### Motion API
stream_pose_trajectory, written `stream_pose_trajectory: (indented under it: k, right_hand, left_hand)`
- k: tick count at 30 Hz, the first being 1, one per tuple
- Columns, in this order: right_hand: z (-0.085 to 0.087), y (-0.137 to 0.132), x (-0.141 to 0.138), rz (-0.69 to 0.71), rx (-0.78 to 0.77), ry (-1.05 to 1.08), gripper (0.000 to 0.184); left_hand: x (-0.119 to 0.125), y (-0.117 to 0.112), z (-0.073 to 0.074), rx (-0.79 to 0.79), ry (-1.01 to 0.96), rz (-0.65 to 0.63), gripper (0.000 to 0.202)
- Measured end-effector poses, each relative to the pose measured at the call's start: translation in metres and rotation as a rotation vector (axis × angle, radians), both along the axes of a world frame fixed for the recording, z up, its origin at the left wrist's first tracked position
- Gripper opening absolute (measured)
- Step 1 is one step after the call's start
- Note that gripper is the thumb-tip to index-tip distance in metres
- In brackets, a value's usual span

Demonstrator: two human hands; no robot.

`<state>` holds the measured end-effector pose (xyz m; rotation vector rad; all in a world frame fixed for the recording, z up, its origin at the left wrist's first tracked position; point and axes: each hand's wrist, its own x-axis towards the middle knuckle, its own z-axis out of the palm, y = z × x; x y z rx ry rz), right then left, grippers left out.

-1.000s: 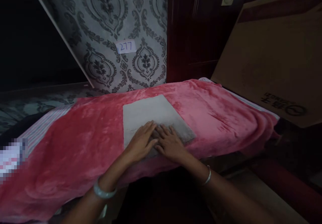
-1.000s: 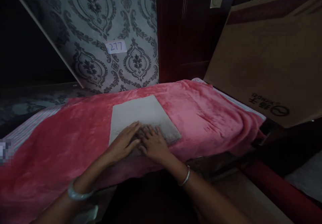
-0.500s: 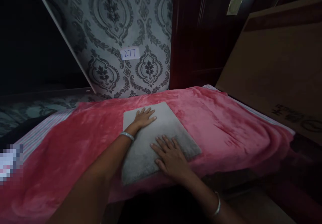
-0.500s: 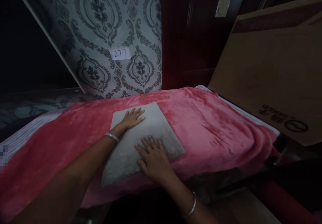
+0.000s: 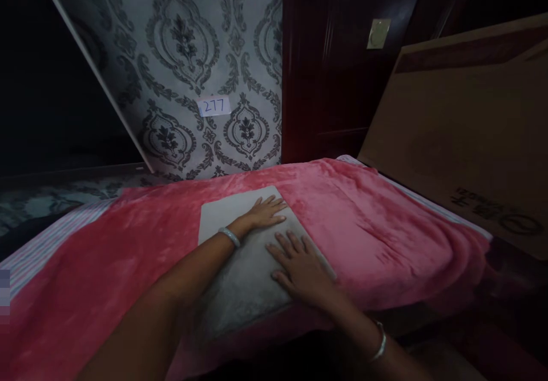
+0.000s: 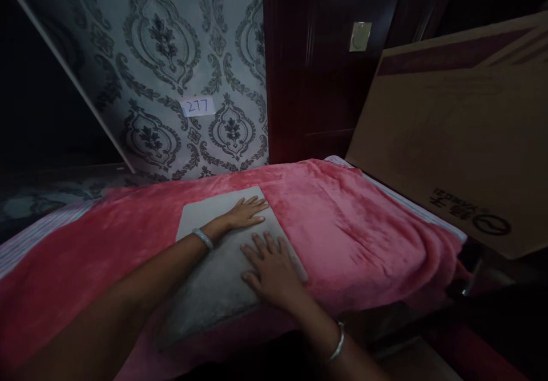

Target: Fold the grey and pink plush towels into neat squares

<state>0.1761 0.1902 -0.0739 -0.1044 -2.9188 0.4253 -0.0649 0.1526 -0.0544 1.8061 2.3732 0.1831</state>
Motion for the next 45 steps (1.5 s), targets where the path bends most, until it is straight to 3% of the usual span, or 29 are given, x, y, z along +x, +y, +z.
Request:
stream_pose_trajectory:
  k: [4,9,14,17,20,24,29,32,36,39,42,45]
  right_hand:
    - [-0.021,0.003,-0.001,0.006,-0.027,0.004,0.061]
    - [-0.022,0.003,0.0,0.006,-0.038,-0.001,0.061]
    - [-0.016,0.002,-0.001,-0.003,-0.031,-0.031,0.061]
    - [-0.014,0.001,-0.001,-0.015,0.003,-0.058,0.061]
    - [-0.015,0.0,0.0,-0.016,0.039,-0.047,0.06]
    - [-0.02,0.001,0.0,-0.018,0.084,-0.016,0.058]
    - [-0.028,0.007,-0.004,0.0,0.087,0.019,0.057]
    - [-0.036,0.02,-0.008,-0.017,0.033,0.071,0.056]
    - [-0.044,0.044,-0.007,-0.244,-0.201,0.197,0.061]
    - [-0.042,0.061,0.002,-0.414,-0.505,0.257,0.067]
    - [-0.035,0.068,0.016,-0.502,-0.881,0.258,0.065]
    - [-0.03,0.063,0.031,-0.48,-1.269,0.28,0.043]
  left_hand:
    - [-0.028,0.014,-0.007,0.065,0.019,0.156,0.064]
    - [-0.054,0.023,-0.005,0.07,0.011,0.306,0.068]
    - [-0.047,0.024,-0.002,0.143,0.081,0.444,0.067]
    - [-0.039,0.013,0.001,0.188,0.118,0.506,0.064]
    - [-0.037,-0.012,0.003,0.189,0.103,0.484,0.061]
    - [-0.035,-0.072,-0.003,0.179,0.04,0.466,0.059]
    - [-0.025,-0.16,-0.022,0.226,-0.005,0.516,0.061]
    - [-0.008,-0.202,-0.042,0.399,-0.102,0.568,0.067]
    - [0.035,-0.231,-0.068,0.793,-0.456,0.616,0.074]
    - [0.065,-0.237,-0.077,0.951,-0.716,0.614,0.078]
    - [0.082,-0.236,-0.078,1.028,-0.772,0.705,0.079]
    - [0.089,-0.233,-0.075,1.055,-0.709,0.724,0.071]
